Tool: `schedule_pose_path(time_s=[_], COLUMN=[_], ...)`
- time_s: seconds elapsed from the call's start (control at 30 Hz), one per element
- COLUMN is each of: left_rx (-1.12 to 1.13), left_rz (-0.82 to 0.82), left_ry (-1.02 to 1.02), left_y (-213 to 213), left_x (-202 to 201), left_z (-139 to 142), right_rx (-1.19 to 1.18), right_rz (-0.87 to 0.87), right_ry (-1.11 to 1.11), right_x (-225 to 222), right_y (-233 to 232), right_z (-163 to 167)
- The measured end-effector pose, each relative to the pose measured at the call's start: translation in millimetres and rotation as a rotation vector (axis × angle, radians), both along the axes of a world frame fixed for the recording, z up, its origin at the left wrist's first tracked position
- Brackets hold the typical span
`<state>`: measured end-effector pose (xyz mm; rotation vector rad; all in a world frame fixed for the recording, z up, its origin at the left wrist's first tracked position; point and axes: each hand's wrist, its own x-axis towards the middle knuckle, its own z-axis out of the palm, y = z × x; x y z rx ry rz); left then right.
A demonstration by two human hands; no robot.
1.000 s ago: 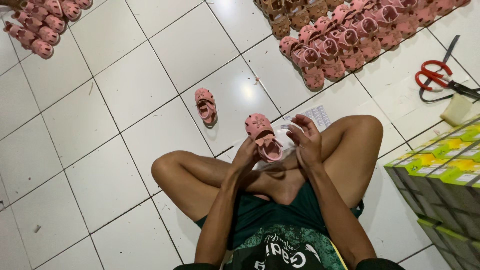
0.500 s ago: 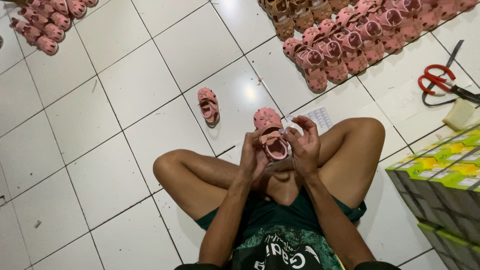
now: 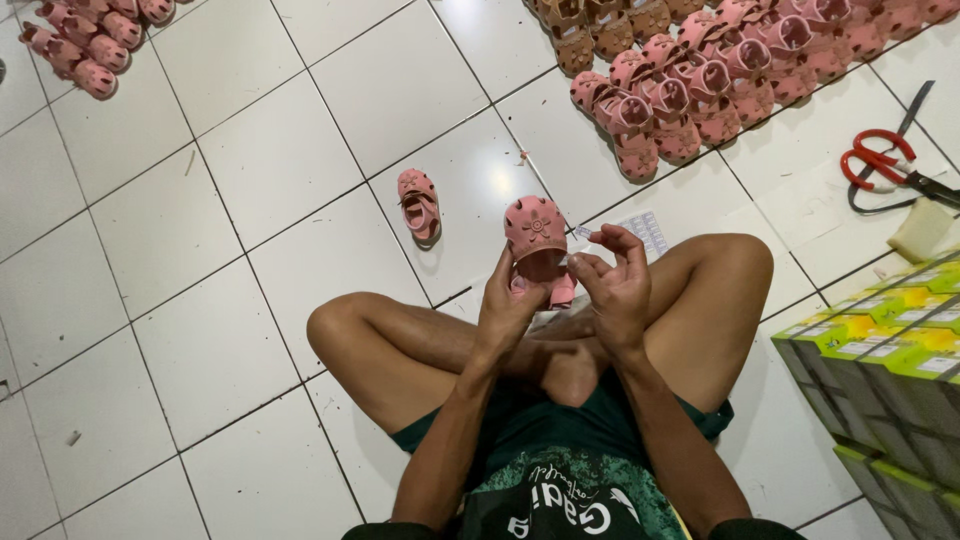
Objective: The person sits on the floor and applies small adhesive labels to the inside of pink children's sandals. They peel labels from a sheet, press them onto the insole of each sandal, and place the finished sandals in a row. The person also uses scissors to trim a label on one sandal.
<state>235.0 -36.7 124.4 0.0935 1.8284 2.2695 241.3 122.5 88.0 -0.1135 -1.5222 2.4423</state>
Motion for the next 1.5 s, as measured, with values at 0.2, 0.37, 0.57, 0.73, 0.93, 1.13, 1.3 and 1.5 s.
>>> schedule_pose_path(time_s=[0.2, 0.37, 0.57, 0.73, 0.93, 1.13, 1.3, 1.5], left_rx=[-0.091, -0.121, -0.083, -0.052, -0.059, -0.044, -0.046, -0.075], left_rz=[0.053, 0.064, 0.074, 0.061, 0.053, 0.055, 0.046, 0.064], left_ry=[-0.058, -0.031, 0.022, -0.017, -0.041, -0.046, -0.063, -0.075], left_y=[5, 7, 7, 7, 7, 7, 6, 6], left_x=[1, 2, 2, 2, 3, 2, 1, 1], left_z=[8, 12, 12, 13, 13, 13, 15, 22], right_rx=[0.062, 0.108, 0.123, 0.17, 0.191, 0.222, 0.229, 0.223], right_rz=[-0.012, -0.007, -0.003, 0.009, -0.001, -0.001, 0.007, 0.008], right_ry=[-0.002, -0.013, 0.006, 0.04, 0.017, 0.008, 0.017, 0.024], right_x=[2, 1, -1, -1, -1, -2, -2, -3], right_y=[-8, -12, -13, -10, -11, -12, -12, -12], right_z=[18, 28, 29, 29, 31, 34, 36, 36])
